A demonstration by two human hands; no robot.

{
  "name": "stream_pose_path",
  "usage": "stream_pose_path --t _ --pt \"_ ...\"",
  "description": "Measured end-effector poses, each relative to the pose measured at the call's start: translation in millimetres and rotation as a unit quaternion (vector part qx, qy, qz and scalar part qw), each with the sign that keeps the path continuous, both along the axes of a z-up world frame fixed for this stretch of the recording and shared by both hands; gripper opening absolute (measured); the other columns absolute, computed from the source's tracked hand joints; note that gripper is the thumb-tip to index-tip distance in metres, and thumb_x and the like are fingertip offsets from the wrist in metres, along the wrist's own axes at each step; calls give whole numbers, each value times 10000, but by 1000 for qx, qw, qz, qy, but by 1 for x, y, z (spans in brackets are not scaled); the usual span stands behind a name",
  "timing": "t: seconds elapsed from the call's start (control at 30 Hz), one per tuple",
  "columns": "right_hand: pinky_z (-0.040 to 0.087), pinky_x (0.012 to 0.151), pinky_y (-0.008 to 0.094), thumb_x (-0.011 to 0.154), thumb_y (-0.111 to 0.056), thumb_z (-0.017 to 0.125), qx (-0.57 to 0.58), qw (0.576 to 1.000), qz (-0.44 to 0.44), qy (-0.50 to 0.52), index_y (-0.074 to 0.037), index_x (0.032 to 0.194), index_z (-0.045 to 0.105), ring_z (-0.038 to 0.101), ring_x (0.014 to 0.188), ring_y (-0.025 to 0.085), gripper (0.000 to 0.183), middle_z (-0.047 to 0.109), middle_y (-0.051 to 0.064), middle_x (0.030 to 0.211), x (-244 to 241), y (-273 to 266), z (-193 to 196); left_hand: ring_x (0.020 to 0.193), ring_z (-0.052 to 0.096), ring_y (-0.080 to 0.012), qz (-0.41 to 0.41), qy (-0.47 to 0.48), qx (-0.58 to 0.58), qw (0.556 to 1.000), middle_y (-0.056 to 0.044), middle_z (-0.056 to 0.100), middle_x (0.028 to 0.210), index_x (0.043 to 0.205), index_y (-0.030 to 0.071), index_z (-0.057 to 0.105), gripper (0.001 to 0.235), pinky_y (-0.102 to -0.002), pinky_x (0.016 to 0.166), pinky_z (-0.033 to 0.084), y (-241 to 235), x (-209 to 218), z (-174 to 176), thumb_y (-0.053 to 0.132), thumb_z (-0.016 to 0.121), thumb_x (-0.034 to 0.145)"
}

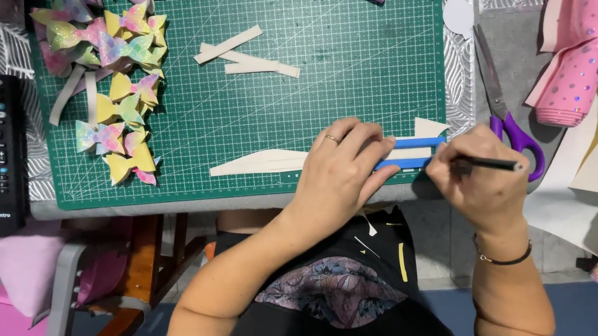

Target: Cutting and marking material strips using a template and scissors to create craft items

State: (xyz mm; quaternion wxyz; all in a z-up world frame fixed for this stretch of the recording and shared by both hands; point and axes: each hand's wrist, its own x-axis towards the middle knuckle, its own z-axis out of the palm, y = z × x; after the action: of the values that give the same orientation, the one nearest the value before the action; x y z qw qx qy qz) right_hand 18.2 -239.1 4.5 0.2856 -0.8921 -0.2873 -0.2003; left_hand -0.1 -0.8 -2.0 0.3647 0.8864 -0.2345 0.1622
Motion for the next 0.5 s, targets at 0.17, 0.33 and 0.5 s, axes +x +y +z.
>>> stream_pose_path --t 0.17,0.33,0.5 --pt "509 535 378 997 -162 766 38 999 31 2 -115 912 595 604 552 313 197 560 65 672 1 24 -4 1106 570 -306 -1 -4 1 1000 -64 612 1086 1138 69 703 297 -454 948 507 0 0 -1 328 659 998" --pt "512 589 378 931 -24 785 178 975 74 111 -59 917 601 614 620 316 188 595 103 730 9 22 -4 1119 565 -308 -1 -6 2 1000 -62 607 1097 1146 72 698 300 -456 960 503 0 0 -3 330 657 1000" --pt "466 717 419 1008 91 622 114 991 -5 68 64 1037 495 572 741 316 132 547 189 885 -2 1 11 1077 562 -313 -33 12 9 999 -116 595 1123 1153 36 641 275 -429 916 495 7 0 18 250 712 996"
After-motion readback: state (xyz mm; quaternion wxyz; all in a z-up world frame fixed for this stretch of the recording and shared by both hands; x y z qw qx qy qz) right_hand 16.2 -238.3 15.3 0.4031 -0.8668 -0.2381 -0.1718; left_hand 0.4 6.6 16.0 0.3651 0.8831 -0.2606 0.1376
